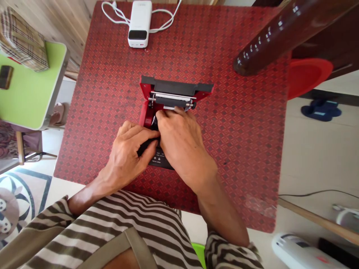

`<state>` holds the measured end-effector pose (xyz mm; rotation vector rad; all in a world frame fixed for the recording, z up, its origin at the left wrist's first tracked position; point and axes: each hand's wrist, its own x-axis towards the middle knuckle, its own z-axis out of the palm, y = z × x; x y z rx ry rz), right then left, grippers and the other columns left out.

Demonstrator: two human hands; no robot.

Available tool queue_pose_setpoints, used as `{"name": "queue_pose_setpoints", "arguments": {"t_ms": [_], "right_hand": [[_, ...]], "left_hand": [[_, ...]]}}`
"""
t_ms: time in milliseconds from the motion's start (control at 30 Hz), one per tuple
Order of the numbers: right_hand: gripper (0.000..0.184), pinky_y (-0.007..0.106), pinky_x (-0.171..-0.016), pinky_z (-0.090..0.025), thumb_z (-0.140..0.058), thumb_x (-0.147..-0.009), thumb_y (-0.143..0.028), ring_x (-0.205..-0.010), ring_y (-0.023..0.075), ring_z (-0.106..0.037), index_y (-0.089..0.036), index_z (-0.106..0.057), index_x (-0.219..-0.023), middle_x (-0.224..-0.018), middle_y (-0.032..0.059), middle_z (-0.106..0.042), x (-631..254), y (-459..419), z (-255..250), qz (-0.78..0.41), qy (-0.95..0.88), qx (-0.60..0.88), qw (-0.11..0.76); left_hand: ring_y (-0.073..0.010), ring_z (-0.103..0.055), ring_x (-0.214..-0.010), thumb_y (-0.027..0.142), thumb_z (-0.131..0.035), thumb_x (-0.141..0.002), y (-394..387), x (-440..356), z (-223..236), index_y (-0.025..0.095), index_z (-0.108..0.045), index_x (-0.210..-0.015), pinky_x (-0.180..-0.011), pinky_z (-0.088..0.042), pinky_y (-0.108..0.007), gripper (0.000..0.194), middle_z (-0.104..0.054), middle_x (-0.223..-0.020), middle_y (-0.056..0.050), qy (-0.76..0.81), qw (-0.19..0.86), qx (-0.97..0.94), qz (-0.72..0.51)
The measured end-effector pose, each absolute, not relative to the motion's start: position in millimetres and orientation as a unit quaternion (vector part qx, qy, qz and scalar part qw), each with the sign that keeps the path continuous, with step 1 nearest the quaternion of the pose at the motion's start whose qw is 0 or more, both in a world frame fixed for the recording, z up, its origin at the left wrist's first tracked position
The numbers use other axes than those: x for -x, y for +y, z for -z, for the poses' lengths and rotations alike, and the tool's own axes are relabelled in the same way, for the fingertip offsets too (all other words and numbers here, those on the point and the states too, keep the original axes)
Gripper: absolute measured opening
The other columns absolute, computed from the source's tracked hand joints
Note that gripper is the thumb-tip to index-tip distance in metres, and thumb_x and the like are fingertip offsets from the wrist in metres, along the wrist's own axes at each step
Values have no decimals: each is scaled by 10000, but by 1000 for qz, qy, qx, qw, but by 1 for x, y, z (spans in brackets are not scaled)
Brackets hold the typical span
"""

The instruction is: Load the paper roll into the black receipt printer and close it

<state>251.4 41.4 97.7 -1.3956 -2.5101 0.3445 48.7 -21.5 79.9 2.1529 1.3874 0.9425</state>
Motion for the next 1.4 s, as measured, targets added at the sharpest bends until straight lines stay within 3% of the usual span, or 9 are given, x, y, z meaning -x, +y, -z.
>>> {"name": "queue_pose_setpoints", "arguments": {"t_ms": [133,267,467,633,900,1200,1267,1333,1400], "right_hand": [[302,450,-729,-443,-594,-1080,-20,-840,316,-802,-248,-789,-1043,-990,139,-881,-242,51,-103,-124,-854,505,22],[361,426,-801,-513,-516,-1172,-38,-987,319,-845,-189,-844,-1159,-1100,152,-899,-242,53,-109,-145,-865,478,-37],[437,500,-1156,-687,-478,-1231,-44,-1246,337,-859,-178,-853,-1413,-1301,143,-921,-263,15,-112,-122,-863,462,166],[224,473,-1022,-714,-740,-1266,-219,-1117,323,-836,-127,-868,-1425,-1229,145,-928,-275,-10,-122,-66,-863,435,247],[148,423,-796,-571,-775,-1253,-147,-940,252,-743,-167,-897,-1171,-1021,68,-902,-261,-10,-102,111,-862,427,251],[286,430,-914,-660,-854,-1124,1,-1026,258,-817,-202,-909,-1318,-1187,101,-953,-273,-26,-99,65,-871,400,278],[284,428,-918,-672,-864,-1115,17,-1039,259,-841,-184,-912,-1311,-1208,109,-966,-275,-27,-99,63,-875,388,283],[247,421,-912,-678,-875,-1127,2,-1042,257,-860,-175,-912,-1295,-1203,104,-976,-276,-27,-99,65,-879,380,282],[190,414,-896,-684,-879,-1146,-24,-1033,255,-869,-164,-908,-1270,-1161,94,-977,-278,-26,-100,67,-882,372,283]], "left_hand": [[-330,-750,-1044,269,-642,-1289,-17,-53,-87,241,-937,-1248,-962,-580,-521,299,-922,-1078,-100,506,186,-786,-302],[-337,-750,-1109,195,-565,-1292,-17,-58,-102,197,-950,-1255,-1018,-603,-534,387,-940,-1135,-119,540,195,-788,-222],[-315,-807,-1109,183,-597,-1253,-17,-53,-107,186,-964,-1350,-1066,-656,-514,380,-962,-1186,-114,530,216,-776,-266],[-268,-861,-1090,125,-647,-1183,-15,-44,-111,186,-973,-1333,-1091,-697,-466,364,-983,-1191,-85,514,274,-739,-338],[-265,-900,-1164,154,-713,-1138,-8,-36,-114,247,-988,-1334,-1112,-757,-459,351,-997,-1242,-64,520,357,-688,-358],[-237,-800,-886,419,-791,-1246,9,-13,-126,341,-967,-1331,-830,-714,-471,210,-928,-1093,-23,553,321,-654,-404],[-263,-817,-1035,497,-781,-1267,29,-3,-124,326,-951,-1430,-995,-725,-518,291,-926,-1265,-53,527,234,-677,-457],[-381,-801,-1500,606,-799,-1229,57,7,-115,256,-858,-1679,-1281,-689,-615,574,-854,-1644,-159,429,179,-753,-465],[-382,-664,-1800,622,-639,-1311,84,14,-102,410,-702,-1866,-1487,-569,-673,597,-742,-1896,-74,350,219,-812,-413]]}}
